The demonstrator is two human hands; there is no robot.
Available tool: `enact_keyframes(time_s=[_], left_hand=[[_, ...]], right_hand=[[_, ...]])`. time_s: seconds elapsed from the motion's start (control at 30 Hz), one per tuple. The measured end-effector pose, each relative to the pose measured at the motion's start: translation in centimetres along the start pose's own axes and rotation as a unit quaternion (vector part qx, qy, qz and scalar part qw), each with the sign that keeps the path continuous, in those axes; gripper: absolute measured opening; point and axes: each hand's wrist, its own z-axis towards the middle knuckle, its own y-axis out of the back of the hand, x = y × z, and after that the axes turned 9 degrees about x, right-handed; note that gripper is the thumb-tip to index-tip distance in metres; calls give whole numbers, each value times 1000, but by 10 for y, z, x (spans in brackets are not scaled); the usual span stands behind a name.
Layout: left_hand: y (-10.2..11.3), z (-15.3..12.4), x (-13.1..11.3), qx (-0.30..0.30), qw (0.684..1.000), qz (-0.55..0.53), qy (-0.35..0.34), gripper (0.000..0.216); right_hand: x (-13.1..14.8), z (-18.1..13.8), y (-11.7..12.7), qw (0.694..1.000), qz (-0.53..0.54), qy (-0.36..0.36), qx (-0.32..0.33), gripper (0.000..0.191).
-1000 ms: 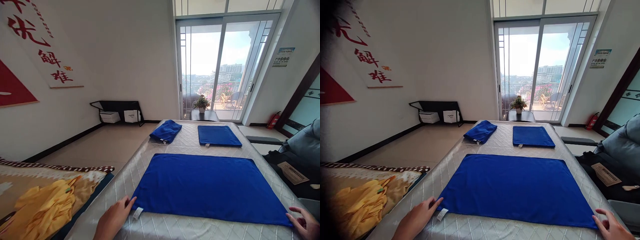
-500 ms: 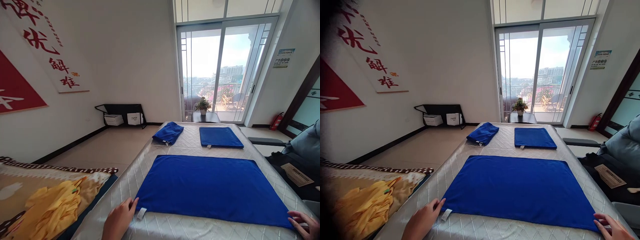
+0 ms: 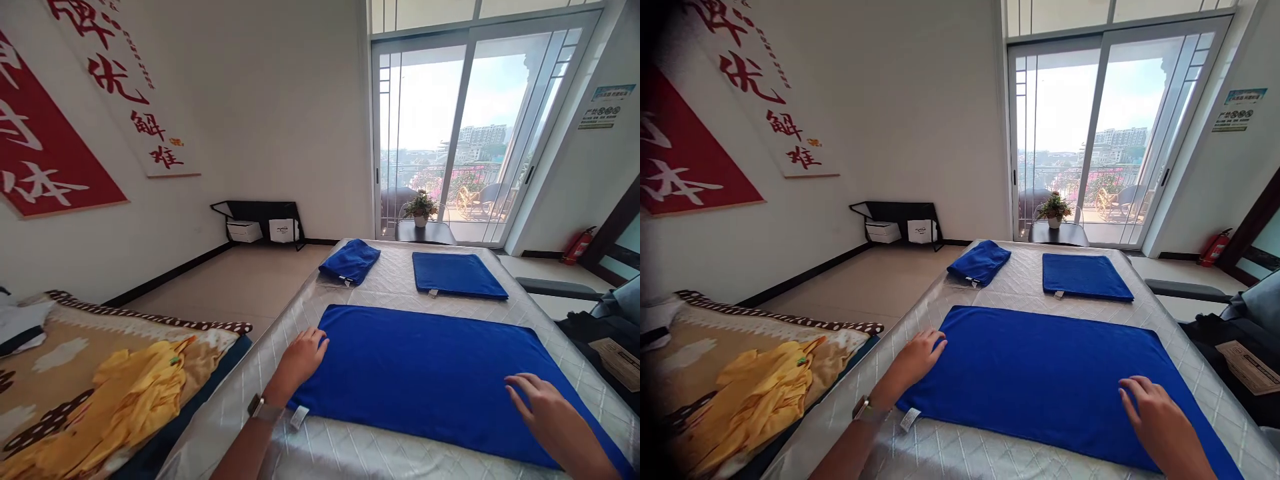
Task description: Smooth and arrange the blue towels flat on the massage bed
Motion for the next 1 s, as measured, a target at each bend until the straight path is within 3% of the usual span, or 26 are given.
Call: enact_keyframes(time_s=[0.1,0.23,0.33,0.47,0.6,0.73,0.87,1.0], left_hand=[[-10,66,-15,47,997,15,-55,39],[-44,115,-10,-7,998,37,-50,47],[-68,122,13,-46,994,59,-83,49],[-78,121,40,-37,989,84,-116,50],[-75,120,46,-17,987,104,-123,51],[-72,120,42,-9,987,106,-119,51],[-73,120,40,-12,991,82,-102,51],[-72,121,39,3,993,82,-88,52]], right_hand=[[117,39,-11,986,0,160,34,51],[235,79,-51,962,-8,263,68,55],[292,107,-86,957,-13,271,107,58],[339,139,-116,963,-1,242,121,63],[356,157,-125,967,25,221,126,66],[344,160,-126,966,32,224,127,69],[304,162,-117,972,15,195,128,71],[239,167,-98,984,-23,127,119,73]])
